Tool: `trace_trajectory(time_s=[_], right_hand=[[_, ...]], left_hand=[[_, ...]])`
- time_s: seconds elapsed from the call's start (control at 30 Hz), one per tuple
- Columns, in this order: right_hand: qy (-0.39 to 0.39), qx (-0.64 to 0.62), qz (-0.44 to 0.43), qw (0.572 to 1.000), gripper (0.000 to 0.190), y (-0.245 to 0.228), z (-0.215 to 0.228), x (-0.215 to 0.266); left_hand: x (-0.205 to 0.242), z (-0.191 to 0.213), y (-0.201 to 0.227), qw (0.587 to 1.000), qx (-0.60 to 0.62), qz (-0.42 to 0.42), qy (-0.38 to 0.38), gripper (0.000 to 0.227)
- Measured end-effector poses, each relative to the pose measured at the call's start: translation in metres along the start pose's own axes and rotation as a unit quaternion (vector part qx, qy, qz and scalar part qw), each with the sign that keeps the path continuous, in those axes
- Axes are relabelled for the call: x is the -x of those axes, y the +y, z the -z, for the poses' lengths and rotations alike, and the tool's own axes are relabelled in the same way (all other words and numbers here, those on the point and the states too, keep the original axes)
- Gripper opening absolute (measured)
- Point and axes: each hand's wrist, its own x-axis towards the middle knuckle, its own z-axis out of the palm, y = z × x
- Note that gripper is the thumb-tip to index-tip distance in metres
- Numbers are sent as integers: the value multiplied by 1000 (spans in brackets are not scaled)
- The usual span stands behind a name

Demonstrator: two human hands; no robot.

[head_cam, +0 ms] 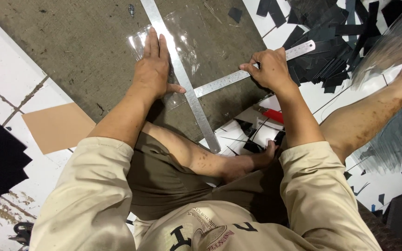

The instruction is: Measure and cut clear plastic sheets using a ruler and utility knife.

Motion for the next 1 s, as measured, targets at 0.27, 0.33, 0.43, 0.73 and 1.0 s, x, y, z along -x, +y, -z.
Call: trace_trajectory(time_s=[0.27,0.33,0.43,0.73,1.0], right_hand=[[7,8,8,1000,41,6,-7,0],[8,11,8,1000,43,7,-9,0],[7,11,4,1000,45,7,-10,-1],[-7,18,-1,1000,44,8,-10,-1],[58,-130,-96,985,23,19,-20,-2]], left_hand=[[-2,-5,-2,1000,-25,-4,2,165],[-3,-7,-2,1000,-27,-6,4,165],[-4,-11,-3,999,-32,-2,3,166],[-3,-10,-2,1000,-3,-2,19,165],[-3,-9,-1,999,29,-6,23,166]])
